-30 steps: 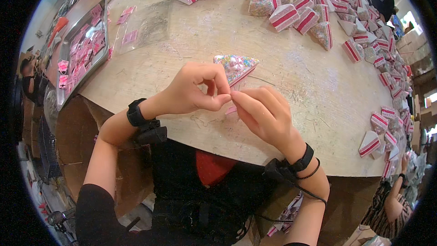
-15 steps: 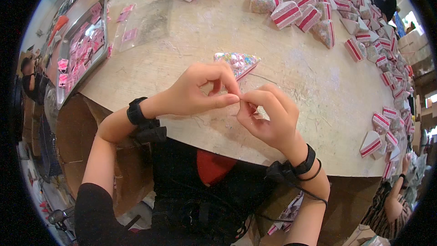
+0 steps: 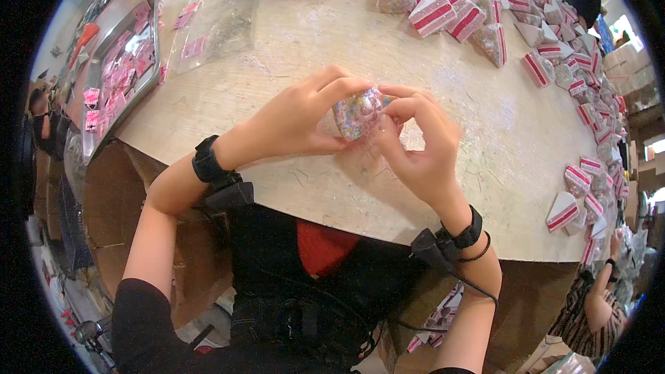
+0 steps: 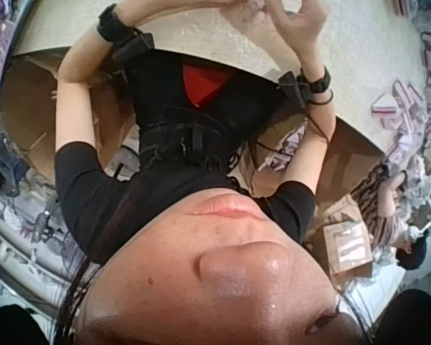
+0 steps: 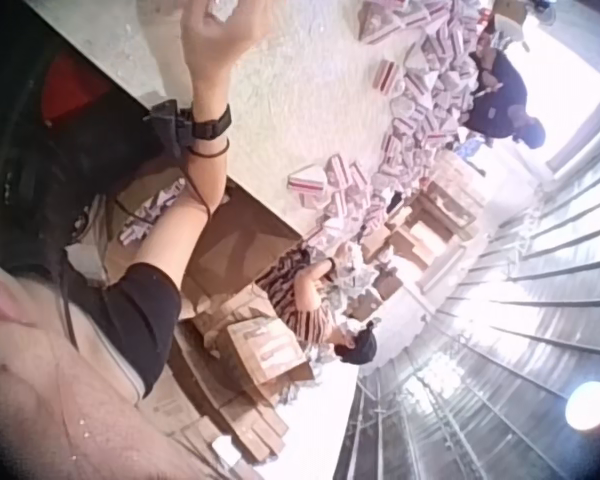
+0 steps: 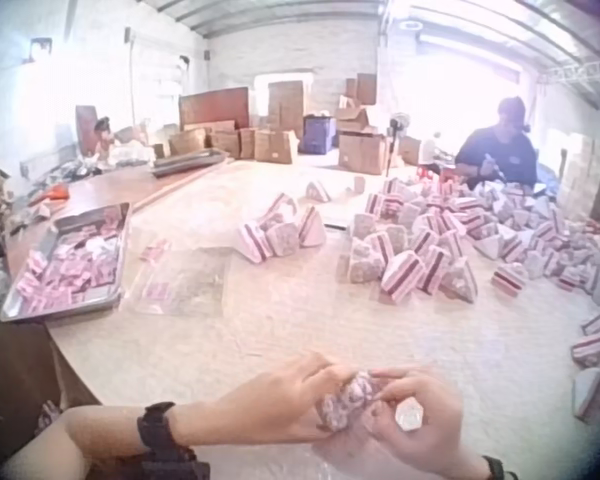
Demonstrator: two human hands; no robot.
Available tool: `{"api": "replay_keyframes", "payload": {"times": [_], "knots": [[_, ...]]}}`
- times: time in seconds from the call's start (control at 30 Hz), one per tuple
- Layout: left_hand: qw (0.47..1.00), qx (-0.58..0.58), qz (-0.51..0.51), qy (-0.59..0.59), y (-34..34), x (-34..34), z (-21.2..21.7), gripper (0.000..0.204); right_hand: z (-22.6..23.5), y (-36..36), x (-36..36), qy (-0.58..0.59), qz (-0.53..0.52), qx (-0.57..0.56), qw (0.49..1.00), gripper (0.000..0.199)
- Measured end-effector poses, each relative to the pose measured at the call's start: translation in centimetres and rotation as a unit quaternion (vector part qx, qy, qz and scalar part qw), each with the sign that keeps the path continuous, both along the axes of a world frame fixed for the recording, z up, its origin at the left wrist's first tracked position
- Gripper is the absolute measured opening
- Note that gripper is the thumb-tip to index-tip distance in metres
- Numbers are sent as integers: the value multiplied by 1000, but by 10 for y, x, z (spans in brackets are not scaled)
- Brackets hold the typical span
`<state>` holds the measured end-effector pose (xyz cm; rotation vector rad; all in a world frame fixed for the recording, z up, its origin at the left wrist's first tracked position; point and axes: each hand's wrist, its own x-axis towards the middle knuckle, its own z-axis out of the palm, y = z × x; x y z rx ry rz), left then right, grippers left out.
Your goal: The recorder is packaging small decorative foam triangles into individual plastic bags and then placing those bags into a larger tray.
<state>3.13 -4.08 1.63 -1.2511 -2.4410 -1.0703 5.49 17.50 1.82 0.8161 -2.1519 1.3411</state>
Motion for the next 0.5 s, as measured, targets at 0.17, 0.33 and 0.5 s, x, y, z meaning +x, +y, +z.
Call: {"api": "replay_keyframes", "payload": {"times": [0.17,0.33,0.5], "knots": [[999,34,-26,-19,-1,1,-1,71,1,0,1,33,6,27,999,15],[997,37,-31,-65,0,4,1,71,-3,4,-3,12,17,6,1000,15],[996,34,-34,-75,0,3,3,70,0,3,-3,20,19,13,1000,16]]}}
